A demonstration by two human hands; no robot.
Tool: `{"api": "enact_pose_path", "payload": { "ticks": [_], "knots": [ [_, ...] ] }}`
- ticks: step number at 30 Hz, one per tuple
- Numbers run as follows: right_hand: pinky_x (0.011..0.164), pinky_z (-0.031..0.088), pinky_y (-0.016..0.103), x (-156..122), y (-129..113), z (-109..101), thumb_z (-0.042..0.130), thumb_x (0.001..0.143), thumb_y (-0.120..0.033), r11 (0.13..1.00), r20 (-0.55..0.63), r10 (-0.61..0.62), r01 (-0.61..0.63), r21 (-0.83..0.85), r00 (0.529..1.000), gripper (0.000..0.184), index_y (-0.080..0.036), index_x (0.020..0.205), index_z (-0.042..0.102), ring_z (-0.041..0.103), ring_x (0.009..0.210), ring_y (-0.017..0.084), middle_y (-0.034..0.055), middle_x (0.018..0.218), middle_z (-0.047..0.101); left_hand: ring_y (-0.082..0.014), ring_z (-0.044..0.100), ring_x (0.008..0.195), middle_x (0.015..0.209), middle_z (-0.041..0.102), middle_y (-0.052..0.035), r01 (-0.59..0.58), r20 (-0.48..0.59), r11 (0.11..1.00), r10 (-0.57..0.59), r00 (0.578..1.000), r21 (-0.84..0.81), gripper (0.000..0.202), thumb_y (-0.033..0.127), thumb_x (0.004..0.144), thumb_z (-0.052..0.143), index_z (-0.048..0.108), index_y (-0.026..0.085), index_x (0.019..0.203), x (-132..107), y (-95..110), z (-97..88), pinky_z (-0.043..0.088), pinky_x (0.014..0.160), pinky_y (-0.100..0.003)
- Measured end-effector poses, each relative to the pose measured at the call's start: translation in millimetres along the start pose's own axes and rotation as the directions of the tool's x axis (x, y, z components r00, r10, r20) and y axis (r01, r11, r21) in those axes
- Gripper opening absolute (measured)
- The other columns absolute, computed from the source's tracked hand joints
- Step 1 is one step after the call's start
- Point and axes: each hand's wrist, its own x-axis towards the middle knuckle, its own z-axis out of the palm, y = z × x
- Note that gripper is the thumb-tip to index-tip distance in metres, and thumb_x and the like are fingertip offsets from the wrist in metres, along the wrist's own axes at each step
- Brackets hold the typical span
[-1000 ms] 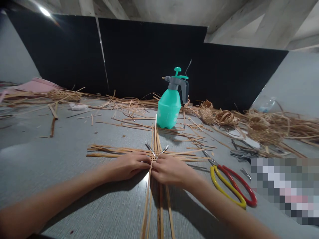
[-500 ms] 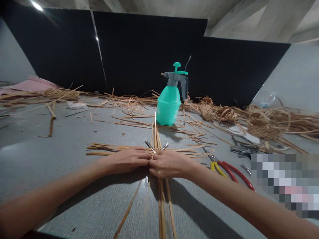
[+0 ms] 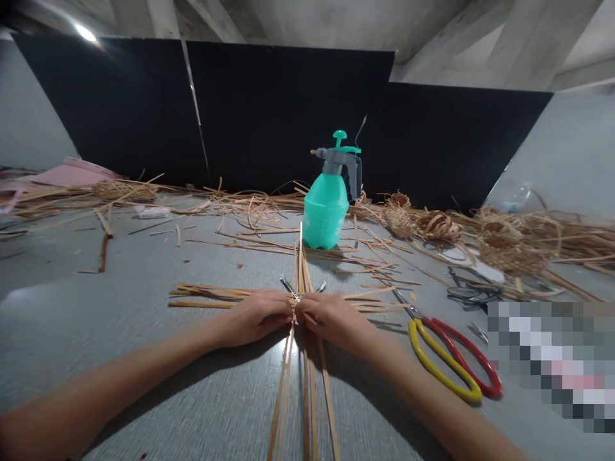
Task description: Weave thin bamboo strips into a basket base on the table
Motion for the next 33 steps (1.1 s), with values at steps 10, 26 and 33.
{"api": "enact_pose_path", "payload": {
  "ticks": [10,26,33],
  "knots": [
    [0.063,0.048,0.029,-1,5,15,0.050,0.078,-0.018,0.871,-0.179,0.316,-0.211,0.443,0.932,0.004,-0.018,0.081,0.053,0.061,0.070,0.016,0.0048,0.075,0.063,-0.0131,0.056,0.066,0.071,0.062,-0.0011,0.348,-0.095,0.887,-0.392,0.915,-0.305,0.007,0.018,0.077,0.058,0.063,0.013,0.075,19,-3,15.9,0.042,0.062,-0.023],
    [0.056,0.037,0.027,-3,-4,3,0.057,0.075,-0.018,0.962,-0.180,0.269,-0.273,-0.002,0.946,0.002,-0.018,0.075,0.059,0.054,0.063,0.016,0.0045,0.069,0.061,-0.0104,0.051,0.065,0.074,0.058,-0.0005,0.287,-0.135,0.891,-0.352,0.926,-0.352,0.011,0.007,0.075,0.058,0.066,0.014,0.075,22,-5,17.3,0.040,0.059,-0.020],
    [0.052,0.030,0.027,10,-19,4,0.057,0.073,-0.013,0.884,-0.087,0.350,-0.359,-0.298,0.933,0.006,-0.015,0.073,0.063,0.056,0.064,0.017,0.0066,0.073,0.064,-0.0116,0.052,0.068,0.073,0.058,-0.0001,0.275,-0.143,0.900,-0.338,0.930,-0.339,0.012,0.006,0.074,0.057,0.065,0.014,0.073,22,-5,16.3,0.040,0.063,-0.022]
  ]
}}
